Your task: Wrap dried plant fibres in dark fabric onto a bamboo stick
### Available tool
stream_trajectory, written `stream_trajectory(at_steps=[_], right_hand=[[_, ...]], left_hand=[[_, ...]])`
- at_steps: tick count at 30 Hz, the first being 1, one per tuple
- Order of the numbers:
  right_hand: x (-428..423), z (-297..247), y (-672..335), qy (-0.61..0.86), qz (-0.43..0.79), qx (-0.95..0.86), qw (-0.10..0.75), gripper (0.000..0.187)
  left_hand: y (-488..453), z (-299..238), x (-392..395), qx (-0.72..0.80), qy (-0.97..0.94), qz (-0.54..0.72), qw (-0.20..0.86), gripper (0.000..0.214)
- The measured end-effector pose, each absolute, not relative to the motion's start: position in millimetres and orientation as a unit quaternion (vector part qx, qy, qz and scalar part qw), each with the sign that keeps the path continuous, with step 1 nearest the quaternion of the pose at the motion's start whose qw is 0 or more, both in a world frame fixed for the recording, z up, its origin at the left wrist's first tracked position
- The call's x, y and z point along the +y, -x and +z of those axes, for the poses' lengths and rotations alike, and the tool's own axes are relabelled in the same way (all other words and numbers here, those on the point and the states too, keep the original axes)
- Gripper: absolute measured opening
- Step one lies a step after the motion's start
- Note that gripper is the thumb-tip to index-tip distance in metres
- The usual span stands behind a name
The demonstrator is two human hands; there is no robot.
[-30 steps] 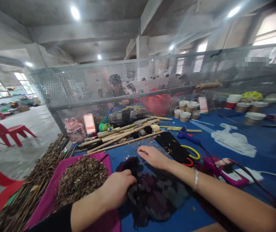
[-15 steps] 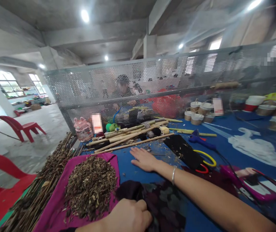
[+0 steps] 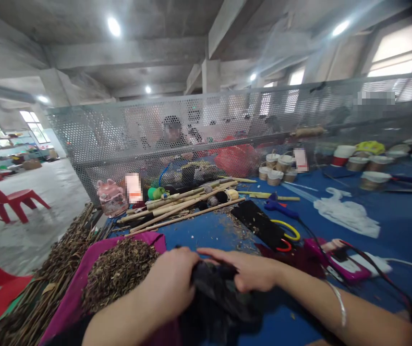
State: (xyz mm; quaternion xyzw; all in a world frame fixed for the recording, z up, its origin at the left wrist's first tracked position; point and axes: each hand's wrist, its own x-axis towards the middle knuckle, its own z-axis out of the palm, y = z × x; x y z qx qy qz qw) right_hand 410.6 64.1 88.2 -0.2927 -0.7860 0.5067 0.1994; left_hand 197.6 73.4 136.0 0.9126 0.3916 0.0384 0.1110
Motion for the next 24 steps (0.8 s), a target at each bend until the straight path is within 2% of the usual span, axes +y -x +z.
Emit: stream_trajectory(at_steps=[2,3,5,7,10,12,14,15,16,18,21,24], right_hand=[[56.6,81.1,-419.8,0.283,0.587,-0.726,0.218,0.103],[57.5,74.2,-424.3,0.306,0.613,-0.687,0.243,0.104],[65.0,58.7,-431.7,0.374,0.664,-0.578,0.292,0.09],[74.6,47.4,-437.7,0.433,0.71,-0.455,0.317,0.079],[81.9,43.8,-447.2,0.454,0.749,-0.345,0.336,0.083],[80.3,46.1,-453.7,0.449,0.754,-0.328,0.349,0.075],[76.2,46.9,-458.0,0.461,0.738,-0.336,0.359,0.056],[74.2,45.9,-458.7,0.477,0.714,-0.351,0.373,0.048],[72.9,44.2,-458.2,0.498,0.68,-0.369,0.391,0.046],[72.8,40.1,-453.8,0.538,0.603,-0.407,0.426,0.055],[78.3,40.5,-442.6,0.562,0.569,-0.413,0.436,0.054],[83.7,52.0,-434.9,0.555,0.61,-0.367,0.43,0.043]], left_hand=[[-216.2,146.9,96.6,0.416,-0.905,0.037,0.077,0.017],[-228.9,149.7,110.0,0.422,-0.904,0.027,0.068,0.017],[-256.4,149.4,136.9,0.449,-0.892,0.014,0.048,0.017],[-278.1,141.7,159.1,0.465,-0.884,0.036,0.036,0.032],[-282.8,120.0,176.2,0.472,-0.878,0.077,0.007,0.055],[-268.4,103.0,174.9,0.471,-0.879,0.073,0.015,0.048],[-249.7,87.8,164.0,0.475,-0.877,0.05,0.048,0.036],[-242.0,81.6,155.8,0.482,-0.873,0.041,0.067,0.04],[-236.6,76.4,146.4,0.493,-0.864,0.041,0.095,0.05],[-233.6,68.8,126.3,0.509,-0.848,0.039,0.14,0.066],[-241.1,62.6,101.7,0.485,-0.864,0.035,0.127,0.083],[-243.5,60.9,90.3,0.466,-0.879,0.017,0.099,0.07]])
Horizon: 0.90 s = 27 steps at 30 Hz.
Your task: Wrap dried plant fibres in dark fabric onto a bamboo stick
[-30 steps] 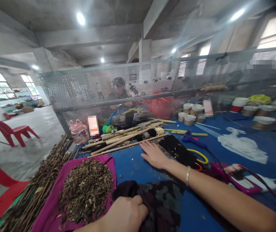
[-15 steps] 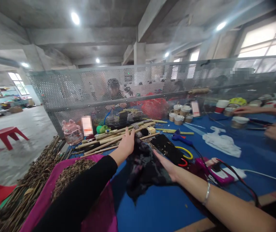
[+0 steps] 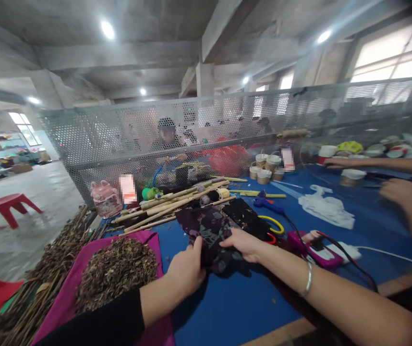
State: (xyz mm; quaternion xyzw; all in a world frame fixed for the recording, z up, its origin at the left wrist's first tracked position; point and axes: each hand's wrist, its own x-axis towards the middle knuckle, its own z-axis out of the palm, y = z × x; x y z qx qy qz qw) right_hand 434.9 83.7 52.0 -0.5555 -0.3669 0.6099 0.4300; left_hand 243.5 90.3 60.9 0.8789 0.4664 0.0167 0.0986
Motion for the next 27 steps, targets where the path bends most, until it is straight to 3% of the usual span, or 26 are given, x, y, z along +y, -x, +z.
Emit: stream_trajectory(at_steps=[3,6,9,11,13,15,18,27], right_hand=[[81.3,62.9,-437.0,0.549,0.625,-0.356,0.425,0.04],[70.3,62.4,-447.8,0.563,0.613,-0.397,0.387,0.048],[56.7,57.7,-460.5,0.645,0.477,-0.521,0.291,0.053],[51.0,58.7,-465.0,0.713,0.294,-0.611,0.179,0.051],[52.2,63.0,-464.0,0.739,0.133,-0.657,0.072,0.045],[62.4,66.8,-457.8,0.732,0.058,-0.678,0.031,0.038],[92.8,65.4,-444.7,0.718,0.04,-0.693,0.044,0.028],[168.3,50.3,-447.2,0.697,0.072,-0.713,0.035,0.018]], left_hand=[[-229.2,62.2,85.5,0.49,-0.85,0.052,0.187,0.057],[-204.9,62.7,73.6,0.518,-0.76,0.061,0.388,0.06],[-184.4,63.7,55.2,0.521,-0.698,-0.011,0.491,0.066],[-178.0,67.0,48.0,0.515,-0.739,-0.04,0.433,0.066],[-178.8,71.2,51.3,0.507,-0.808,-0.037,0.299,0.058],[-186.5,73.2,67.0,0.501,-0.85,-0.013,0.164,0.045],[-206.9,68.5,108.0,0.49,-0.871,0.002,0.047,0.029],[-243.6,47.0,208.3,0.547,-0.837,0.01,-0.003,0.034]])
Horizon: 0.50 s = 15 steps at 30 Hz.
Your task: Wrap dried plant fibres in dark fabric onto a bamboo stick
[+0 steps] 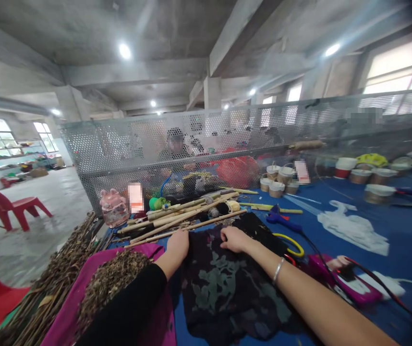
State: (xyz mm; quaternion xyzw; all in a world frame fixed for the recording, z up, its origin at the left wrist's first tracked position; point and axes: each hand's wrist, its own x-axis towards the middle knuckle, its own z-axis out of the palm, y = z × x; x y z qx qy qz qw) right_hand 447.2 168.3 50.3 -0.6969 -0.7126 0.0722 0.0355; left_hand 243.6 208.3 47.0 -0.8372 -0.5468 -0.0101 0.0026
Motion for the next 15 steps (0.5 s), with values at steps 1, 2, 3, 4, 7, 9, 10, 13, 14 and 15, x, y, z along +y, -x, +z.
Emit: stream_trajectory(at_steps=[1,2,3,4,7,9,10,13,14,15], right_hand=[[170.1,49.9,-448.7,0.688,0.08,-0.72,0.036,0.014],[171.1,49.5,-449.7,0.681,0.086,-0.727,0.037,0.01],[171.7,48.8,-450.4,0.674,0.09,-0.732,0.04,0.009],[172.0,48.0,-450.8,0.671,0.092,-0.735,0.044,0.009],[173.2,45.3,-451.4,0.67,0.097,-0.734,0.055,0.025],[174.3,44.8,-451.3,0.67,0.101,-0.733,0.059,0.033],[174.8,45.0,-451.1,0.668,0.104,-0.734,0.061,0.033],[177.3,46.8,-450.3,0.654,0.116,-0.744,0.072,0.029],[178.7,47.2,-450.2,0.65,0.122,-0.746,0.078,0.031],[180.4,47.2,-450.4,0.647,0.128,-0.747,0.085,0.033]], left_hand=[[-243.0,46.0,211.1,-0.557,0.831,-0.007,0.003,0.032],[-242.3,45.4,212.6,-0.565,0.825,-0.005,0.004,0.03],[-241.5,45.3,213.2,-0.57,0.821,-0.005,0.006,0.029],[-240.9,45.7,213.2,-0.575,0.818,-0.006,0.008,0.028],[-239.0,49.4,211.9,-0.584,0.812,-0.011,0.01,0.025],[-236.6,53.0,210.7,-0.59,0.807,-0.016,0.011,0.025],[-235.1,54.8,210.2,-0.593,0.805,-0.019,0.012,0.026],[-231.4,58.7,208.9,-0.598,0.8,-0.036,0.02,0.034],[-231.5,59.2,208.8,-0.593,0.804,-0.042,0.021,0.037],[-232.5,59.0,208.9,-0.58,0.813,-0.047,0.019,0.038]])
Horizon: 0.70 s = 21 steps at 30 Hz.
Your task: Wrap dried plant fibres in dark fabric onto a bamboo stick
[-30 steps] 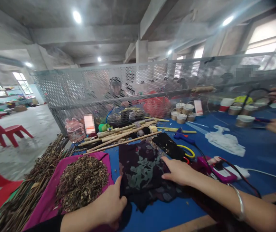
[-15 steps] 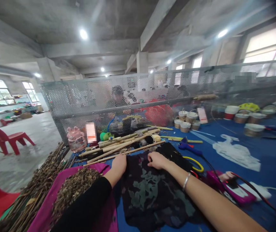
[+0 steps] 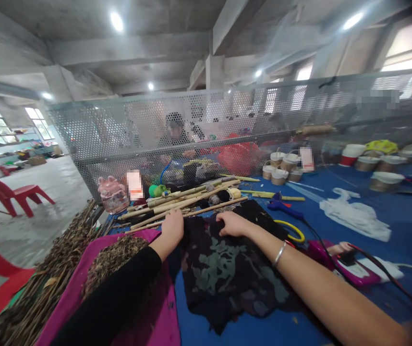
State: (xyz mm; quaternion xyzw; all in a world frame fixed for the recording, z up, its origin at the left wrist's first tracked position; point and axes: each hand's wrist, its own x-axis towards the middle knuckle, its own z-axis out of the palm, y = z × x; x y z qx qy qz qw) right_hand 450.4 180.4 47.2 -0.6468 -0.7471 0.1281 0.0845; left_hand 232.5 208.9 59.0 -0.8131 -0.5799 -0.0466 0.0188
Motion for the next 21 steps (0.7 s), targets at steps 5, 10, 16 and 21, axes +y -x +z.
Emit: stream_trajectory(at_steps=[5,10,16,21], right_hand=[[195.2,41.7,-453.7,0.646,0.148,-0.739,0.123,0.021],[203.3,28.3,-450.6,0.635,0.139,-0.737,0.184,0.039],[201.1,13.3,-454.1,0.624,0.171,-0.721,0.248,0.04],[211.5,6.1,-465.4,0.622,0.222,-0.697,0.28,0.041]], left_hand=[[-246.3,48.6,209.1,-0.465,0.884,-0.022,-0.039,0.023],[-247.2,38.1,209.4,-0.47,0.881,-0.025,-0.046,0.027],[-237.5,37.3,221.9,-0.502,0.863,-0.034,-0.047,0.025],[-237.1,34.1,228.2,-0.539,0.841,-0.029,-0.038,0.025]])
